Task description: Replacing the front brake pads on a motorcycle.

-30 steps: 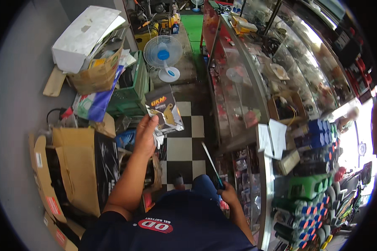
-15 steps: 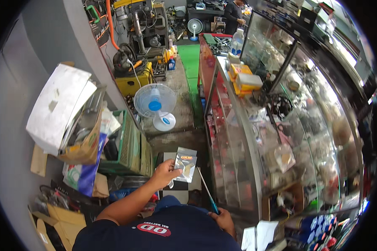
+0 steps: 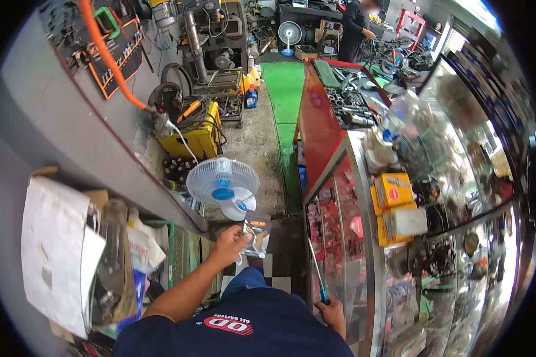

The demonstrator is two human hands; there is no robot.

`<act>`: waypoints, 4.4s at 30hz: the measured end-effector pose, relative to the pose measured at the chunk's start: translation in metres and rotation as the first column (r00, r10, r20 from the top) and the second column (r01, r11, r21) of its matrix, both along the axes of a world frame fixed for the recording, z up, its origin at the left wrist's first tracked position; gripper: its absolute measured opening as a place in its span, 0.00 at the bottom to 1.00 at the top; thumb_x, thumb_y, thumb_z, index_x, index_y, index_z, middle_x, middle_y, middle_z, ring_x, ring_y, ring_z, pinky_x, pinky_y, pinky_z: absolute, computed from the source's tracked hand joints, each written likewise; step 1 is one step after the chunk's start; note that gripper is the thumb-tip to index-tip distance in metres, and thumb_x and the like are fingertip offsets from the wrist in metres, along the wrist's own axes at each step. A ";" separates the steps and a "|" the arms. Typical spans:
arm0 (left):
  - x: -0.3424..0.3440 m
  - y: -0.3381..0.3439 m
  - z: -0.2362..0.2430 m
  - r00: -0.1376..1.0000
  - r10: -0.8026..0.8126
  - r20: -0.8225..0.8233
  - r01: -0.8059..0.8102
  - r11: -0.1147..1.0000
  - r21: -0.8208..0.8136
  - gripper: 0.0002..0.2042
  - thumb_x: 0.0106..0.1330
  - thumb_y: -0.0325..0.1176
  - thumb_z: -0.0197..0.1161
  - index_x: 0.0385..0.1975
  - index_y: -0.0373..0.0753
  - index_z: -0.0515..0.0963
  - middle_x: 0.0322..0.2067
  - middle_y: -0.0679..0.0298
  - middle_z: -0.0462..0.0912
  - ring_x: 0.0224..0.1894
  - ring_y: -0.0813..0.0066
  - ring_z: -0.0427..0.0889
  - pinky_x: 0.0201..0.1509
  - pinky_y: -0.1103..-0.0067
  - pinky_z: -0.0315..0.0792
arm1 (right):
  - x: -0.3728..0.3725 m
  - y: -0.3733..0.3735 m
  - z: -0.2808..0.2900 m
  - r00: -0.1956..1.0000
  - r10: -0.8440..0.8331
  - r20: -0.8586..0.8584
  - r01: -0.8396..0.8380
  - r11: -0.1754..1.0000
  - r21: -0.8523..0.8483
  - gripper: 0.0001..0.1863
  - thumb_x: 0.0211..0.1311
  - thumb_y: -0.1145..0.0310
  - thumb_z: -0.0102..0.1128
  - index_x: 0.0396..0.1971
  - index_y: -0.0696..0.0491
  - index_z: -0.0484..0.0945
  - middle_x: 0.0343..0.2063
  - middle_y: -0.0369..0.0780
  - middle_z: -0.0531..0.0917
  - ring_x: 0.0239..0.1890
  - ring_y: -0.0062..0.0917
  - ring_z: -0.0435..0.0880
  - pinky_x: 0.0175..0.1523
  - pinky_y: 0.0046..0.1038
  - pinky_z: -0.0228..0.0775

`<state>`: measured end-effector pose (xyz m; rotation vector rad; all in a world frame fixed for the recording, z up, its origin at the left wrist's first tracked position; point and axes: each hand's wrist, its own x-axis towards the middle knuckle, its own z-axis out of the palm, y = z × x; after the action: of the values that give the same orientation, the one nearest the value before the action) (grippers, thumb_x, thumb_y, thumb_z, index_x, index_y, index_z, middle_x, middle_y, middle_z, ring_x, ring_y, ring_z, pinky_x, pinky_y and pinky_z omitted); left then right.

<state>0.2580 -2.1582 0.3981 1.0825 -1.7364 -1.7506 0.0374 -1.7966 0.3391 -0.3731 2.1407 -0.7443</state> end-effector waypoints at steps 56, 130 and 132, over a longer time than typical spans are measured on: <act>-0.545 -0.942 0.002 0.895 -0.095 0.435 0.215 0.948 -0.236 0.22 0.66 0.49 0.66 0.41 0.31 0.79 0.35 0.48 0.86 0.38 0.58 0.86 0.43 0.66 0.77 | -0.514 -0.991 0.209 0.957 -0.081 0.278 0.245 0.739 -0.628 0.08 0.62 0.69 0.68 0.29 0.53 0.76 0.22 0.27 0.71 0.26 0.12 0.67 0.31 0.21 0.60; -1.644 -0.814 -0.036 -0.459 -0.873 -0.163 0.839 -0.487 0.243 0.16 0.80 0.41 0.54 0.58 0.37 0.73 0.48 0.69 0.80 0.49 0.83 0.77 0.56 0.80 0.70 | -1.047 -1.090 0.018 -0.506 -0.863 0.014 0.684 -0.410 -0.604 0.14 0.69 0.59 0.63 0.36 0.54 0.74 0.15 0.33 0.72 0.13 0.26 0.76 0.16 0.26 0.69; -1.653 -0.792 -0.036 -0.451 -0.886 -0.108 0.875 -0.462 0.141 0.17 0.81 0.45 0.51 0.53 0.37 0.76 0.42 0.71 0.80 0.45 0.84 0.75 0.52 0.79 0.70 | -1.054 -1.079 0.032 -0.565 -0.809 0.164 0.601 -0.539 -0.590 0.15 0.69 0.58 0.63 0.35 0.55 0.74 0.15 0.34 0.73 0.13 0.26 0.75 0.17 0.27 0.68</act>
<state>-1.3945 -2.9498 0.3620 -1.3800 -2.8874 -2.6208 -1.0162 -2.8754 0.3713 2.0092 2.0579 -2.4715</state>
